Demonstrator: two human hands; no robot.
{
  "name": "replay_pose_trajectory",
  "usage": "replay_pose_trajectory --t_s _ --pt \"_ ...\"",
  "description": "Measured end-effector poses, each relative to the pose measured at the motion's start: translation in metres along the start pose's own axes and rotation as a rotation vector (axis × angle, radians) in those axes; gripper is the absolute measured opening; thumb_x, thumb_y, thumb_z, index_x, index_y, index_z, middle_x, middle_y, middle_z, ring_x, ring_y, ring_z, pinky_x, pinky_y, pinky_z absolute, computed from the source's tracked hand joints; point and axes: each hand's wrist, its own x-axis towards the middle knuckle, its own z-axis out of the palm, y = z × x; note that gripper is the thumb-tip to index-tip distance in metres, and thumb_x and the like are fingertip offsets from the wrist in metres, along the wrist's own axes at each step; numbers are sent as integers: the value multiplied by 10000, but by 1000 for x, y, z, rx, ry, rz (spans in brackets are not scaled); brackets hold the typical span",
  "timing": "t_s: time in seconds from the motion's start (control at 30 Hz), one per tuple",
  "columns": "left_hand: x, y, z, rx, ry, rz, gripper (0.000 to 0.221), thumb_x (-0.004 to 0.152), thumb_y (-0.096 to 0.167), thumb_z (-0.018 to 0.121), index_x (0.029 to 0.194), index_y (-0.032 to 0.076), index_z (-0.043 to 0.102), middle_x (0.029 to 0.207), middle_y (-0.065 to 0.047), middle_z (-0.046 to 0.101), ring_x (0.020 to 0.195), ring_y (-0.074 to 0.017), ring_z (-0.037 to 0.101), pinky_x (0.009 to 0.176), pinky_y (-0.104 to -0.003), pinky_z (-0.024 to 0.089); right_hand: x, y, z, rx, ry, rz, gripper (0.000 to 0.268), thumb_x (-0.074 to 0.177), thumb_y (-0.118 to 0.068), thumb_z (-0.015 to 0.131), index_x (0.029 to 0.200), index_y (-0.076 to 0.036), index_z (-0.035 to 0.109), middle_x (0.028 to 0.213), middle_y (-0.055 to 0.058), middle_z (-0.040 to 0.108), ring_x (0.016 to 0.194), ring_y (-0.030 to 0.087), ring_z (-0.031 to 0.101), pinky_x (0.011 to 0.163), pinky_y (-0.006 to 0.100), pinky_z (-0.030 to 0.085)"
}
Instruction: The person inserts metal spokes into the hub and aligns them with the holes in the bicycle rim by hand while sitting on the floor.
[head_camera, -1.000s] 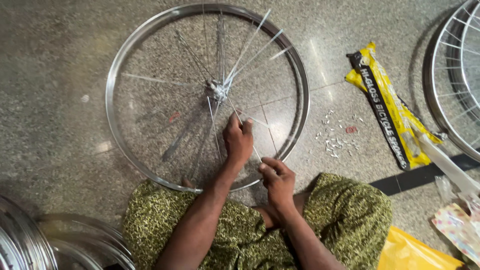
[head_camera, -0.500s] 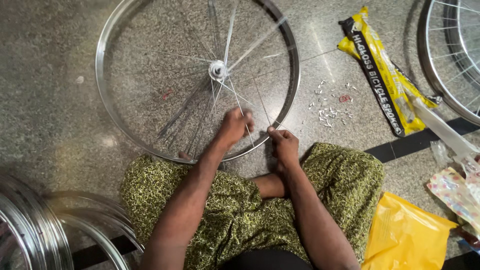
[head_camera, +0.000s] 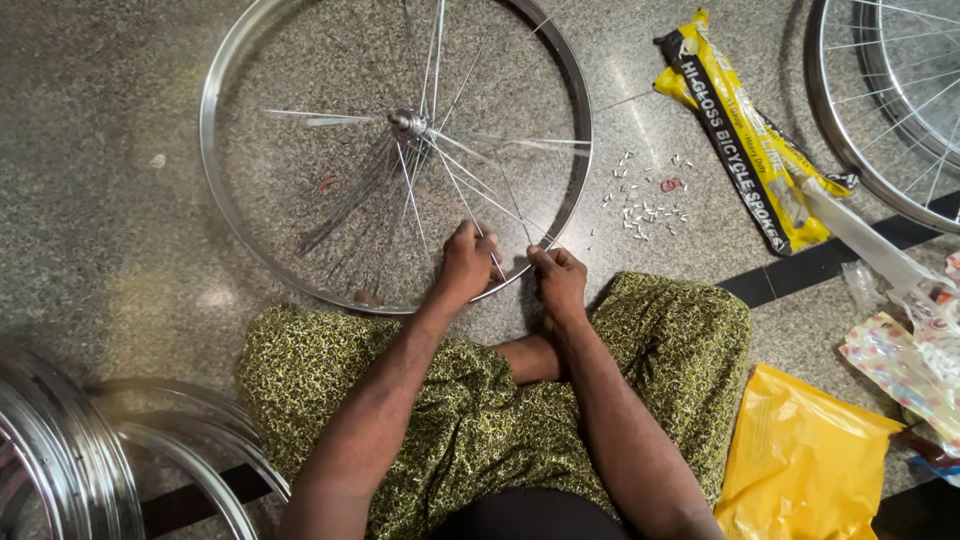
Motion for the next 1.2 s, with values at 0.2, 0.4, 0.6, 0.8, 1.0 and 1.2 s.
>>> replay_pose_trajectory --t_s 0.2,0.4,0.6,0.8,1.0,1.2 --pt "-1 -17 0 244 -79 88 203 983 138 653 1113 -4 589 964 -143 720 751 -200 745 588 -320 615 3 -1 -2 2 22 22 219 901 -236 780 786 -68 700 603 -1 554 477 101 451 431 269 345" --pt "-4 19 1 -68 16 -10 216 1040 119 484 1197 -25 445 941 -177 682 620 -231 729 506 -351 620 9 15 -1 204 30 41 268 900 -215 802 736 -93 628 609 -8 550 473 101 445 426 261 340" --pt "3 7 6 43 93 166 333 983 77 533 1301 6 461 958 -152 676 701 -229 731 585 -354 601 5 22 3 211 78 20 274 916 -212 798 741 -106 616 609 -13 561 481 85 463 433 247 366" --pt "1 -6 7 253 -33 -42 282 960 152 636 1168 -16 549 957 -166 695 806 -250 718 650 -378 554 6 20 0 204 66 24 267 923 -214 776 742 -93 620 597 1 553 467 101 469 423 260 373" --pt "1 6 7 369 -33 -42 280 1001 179 596 1186 -23 536 996 -156 672 851 -239 684 666 -389 542 7 15 4 220 39 14 288 939 -227 775 747 -96 607 599 -14 544 471 90 466 421 253 369" --pt "3 17 7 251 -90 -206 474 1009 146 541 1411 -32 364 1065 -166 649 819 -241 685 572 -341 522 7 11 7 230 35 18 283 939 -238 767 749 -100 608 589 -12 545 466 93 464 417 254 370"
